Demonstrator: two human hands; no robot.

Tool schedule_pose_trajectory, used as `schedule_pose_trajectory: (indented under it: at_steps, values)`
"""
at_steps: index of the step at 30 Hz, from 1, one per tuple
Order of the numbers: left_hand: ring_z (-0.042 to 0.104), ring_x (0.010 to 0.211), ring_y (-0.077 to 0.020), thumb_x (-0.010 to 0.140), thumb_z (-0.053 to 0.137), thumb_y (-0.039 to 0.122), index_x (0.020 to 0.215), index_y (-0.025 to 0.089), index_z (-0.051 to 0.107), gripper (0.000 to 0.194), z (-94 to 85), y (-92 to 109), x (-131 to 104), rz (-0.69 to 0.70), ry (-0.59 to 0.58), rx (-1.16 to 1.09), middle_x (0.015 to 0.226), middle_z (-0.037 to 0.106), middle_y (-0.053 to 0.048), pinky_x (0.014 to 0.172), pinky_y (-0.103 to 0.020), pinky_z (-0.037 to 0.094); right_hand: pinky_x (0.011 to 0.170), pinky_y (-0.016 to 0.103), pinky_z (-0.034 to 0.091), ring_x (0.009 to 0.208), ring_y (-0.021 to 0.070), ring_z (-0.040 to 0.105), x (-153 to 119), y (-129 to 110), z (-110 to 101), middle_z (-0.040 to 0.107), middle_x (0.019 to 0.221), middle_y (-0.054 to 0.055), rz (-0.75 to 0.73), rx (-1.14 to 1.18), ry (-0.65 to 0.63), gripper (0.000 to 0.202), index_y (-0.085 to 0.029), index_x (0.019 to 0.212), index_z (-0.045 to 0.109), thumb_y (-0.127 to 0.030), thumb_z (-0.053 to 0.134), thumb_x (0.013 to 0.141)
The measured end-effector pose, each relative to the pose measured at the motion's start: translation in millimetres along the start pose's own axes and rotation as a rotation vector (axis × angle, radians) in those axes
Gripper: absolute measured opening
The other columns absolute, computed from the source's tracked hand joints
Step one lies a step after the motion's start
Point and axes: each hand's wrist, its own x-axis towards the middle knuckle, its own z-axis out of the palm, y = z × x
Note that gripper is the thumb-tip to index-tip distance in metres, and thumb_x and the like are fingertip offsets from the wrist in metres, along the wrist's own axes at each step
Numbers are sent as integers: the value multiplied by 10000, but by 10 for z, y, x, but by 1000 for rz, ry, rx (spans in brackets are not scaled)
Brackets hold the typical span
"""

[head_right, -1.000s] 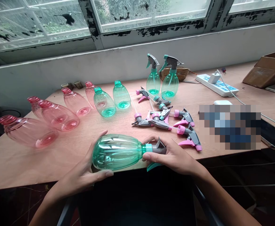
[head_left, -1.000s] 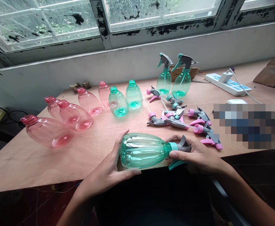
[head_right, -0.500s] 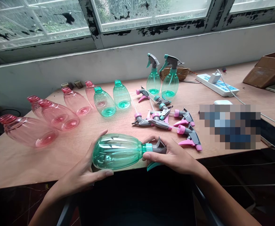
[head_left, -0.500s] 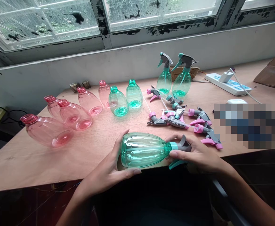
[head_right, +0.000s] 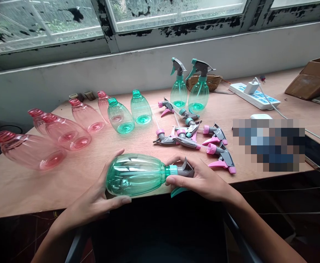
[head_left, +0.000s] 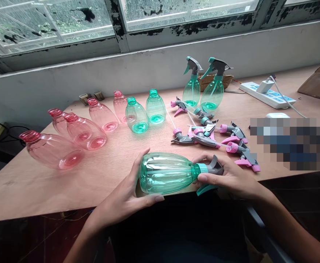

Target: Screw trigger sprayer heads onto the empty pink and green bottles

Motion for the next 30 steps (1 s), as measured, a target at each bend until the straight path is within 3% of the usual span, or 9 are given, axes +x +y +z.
schedule_pose_trajectory:
  at_steps: [11,21,30]
  values:
    - [337,1563,-350,920,758,439,1625,462,47,1002,-4,19,12,0,-11,7,1689,305,-45,1279,-483,348,774,213,616,867,171,783,-6,-1,-4,790,929,-22,-25,54,-7,304,-240,1140,696,-307,845,884]
    - [359,1549,-368,910,772,415,1631,450,69,1007,2,28,21,16,-5,4,1677,331,-53,1274,-499,358,775,286,656,851,225,804,-2,-16,-4,793,947,9,-45,19,7,298,-228,1121,731,-347,847,872]
    - [398,1532,-339,919,766,404,1632,441,70,996,4,25,28,41,0,5,1667,354,-44,1251,-442,404,772,268,650,868,229,811,-9,-3,-7,811,965,10,-24,34,17,315,-237,1122,725,-330,863,855]
